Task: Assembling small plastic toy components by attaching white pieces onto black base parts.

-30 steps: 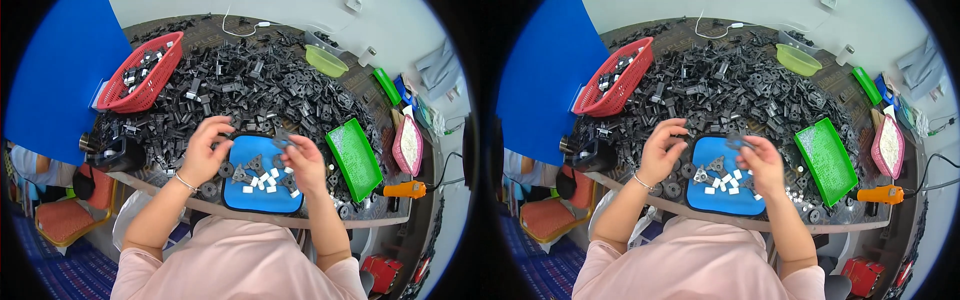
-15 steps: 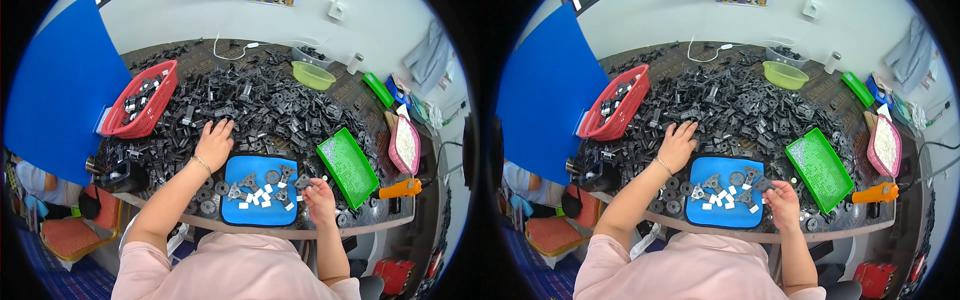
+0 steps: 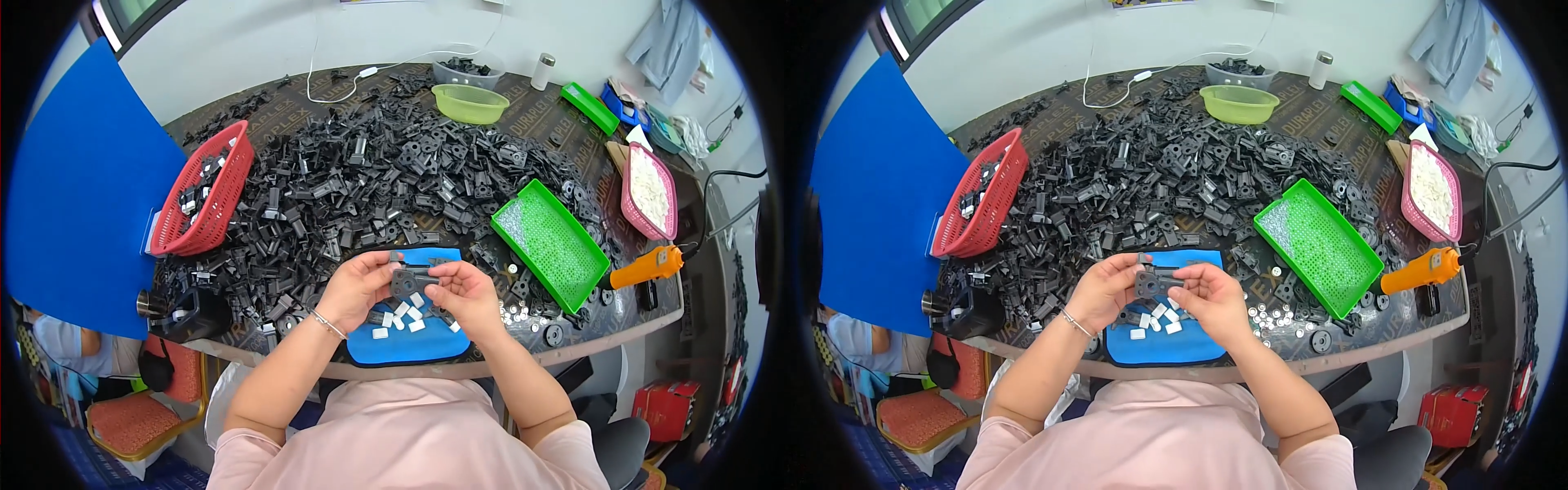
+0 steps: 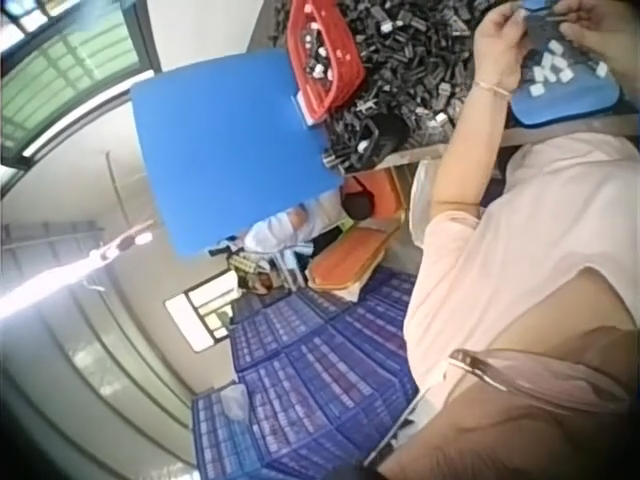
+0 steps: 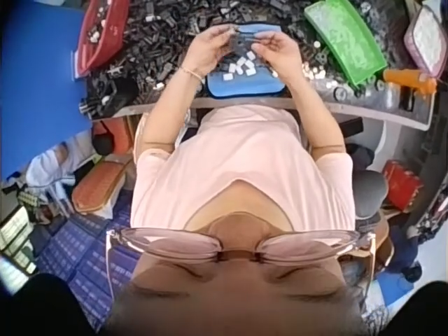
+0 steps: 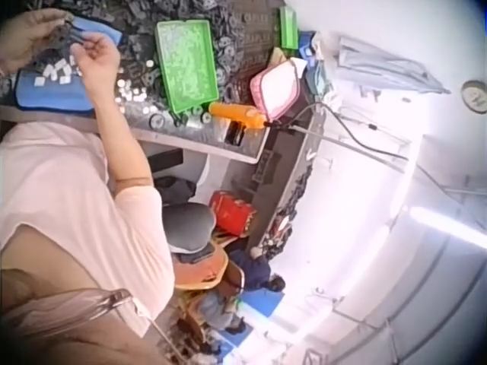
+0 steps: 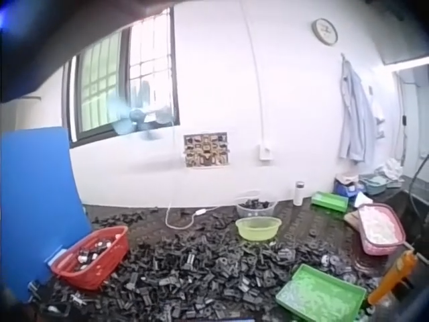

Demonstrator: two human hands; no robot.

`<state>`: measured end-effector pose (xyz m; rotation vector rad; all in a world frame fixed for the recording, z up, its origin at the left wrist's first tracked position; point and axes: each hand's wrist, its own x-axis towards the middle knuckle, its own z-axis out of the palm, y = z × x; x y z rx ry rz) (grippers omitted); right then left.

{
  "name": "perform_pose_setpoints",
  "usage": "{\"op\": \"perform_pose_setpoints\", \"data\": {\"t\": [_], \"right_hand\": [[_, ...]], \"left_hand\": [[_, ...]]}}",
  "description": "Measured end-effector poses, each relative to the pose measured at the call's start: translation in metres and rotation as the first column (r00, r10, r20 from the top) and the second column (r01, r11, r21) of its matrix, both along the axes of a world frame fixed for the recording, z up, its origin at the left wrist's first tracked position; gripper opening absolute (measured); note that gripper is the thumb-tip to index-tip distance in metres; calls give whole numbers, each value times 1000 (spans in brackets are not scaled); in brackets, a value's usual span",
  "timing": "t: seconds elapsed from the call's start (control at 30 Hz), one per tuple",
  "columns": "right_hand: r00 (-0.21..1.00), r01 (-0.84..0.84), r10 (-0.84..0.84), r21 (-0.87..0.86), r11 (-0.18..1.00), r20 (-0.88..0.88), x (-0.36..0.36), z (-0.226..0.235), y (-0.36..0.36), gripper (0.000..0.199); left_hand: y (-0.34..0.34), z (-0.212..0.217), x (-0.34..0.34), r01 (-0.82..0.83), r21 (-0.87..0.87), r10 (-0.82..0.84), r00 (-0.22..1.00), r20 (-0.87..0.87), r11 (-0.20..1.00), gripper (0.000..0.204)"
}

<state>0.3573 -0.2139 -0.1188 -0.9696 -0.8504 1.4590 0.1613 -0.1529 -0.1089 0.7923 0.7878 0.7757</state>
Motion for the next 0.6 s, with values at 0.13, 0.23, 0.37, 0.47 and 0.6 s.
{"op": "perform_pose_setpoints", "data": {"t": [0.13, 0.23, 0.37, 0.47, 0.6], "right_hand": [[986, 47, -42, -30, 998, 161, -3, 0, 4, 26], [979, 48, -36, -58, 997, 199, -2, 3, 3, 26], [964, 3, 5, -32, 999, 265, 0, 4, 2, 28], [949, 66, -102, 129, 989, 297, -5, -2, -1, 28], [988, 36, -41, 36, 999, 148, -8, -2, -3, 27]], "left_hand": [[-8, 18, 4, -25, -77, 23, 1000, -16, 997, 38], [-14, 21, 3, -50, -82, 49, 999, -11, 995, 37], [-20, 18, 2, -11, 61, 17, 995, -93, 998, 28], [-21, 15, 4, 7, 163, 18, 989, -148, 987, 29], [-28, 5, 5, -55, 202, 78, 991, -111, 978, 28]]}}
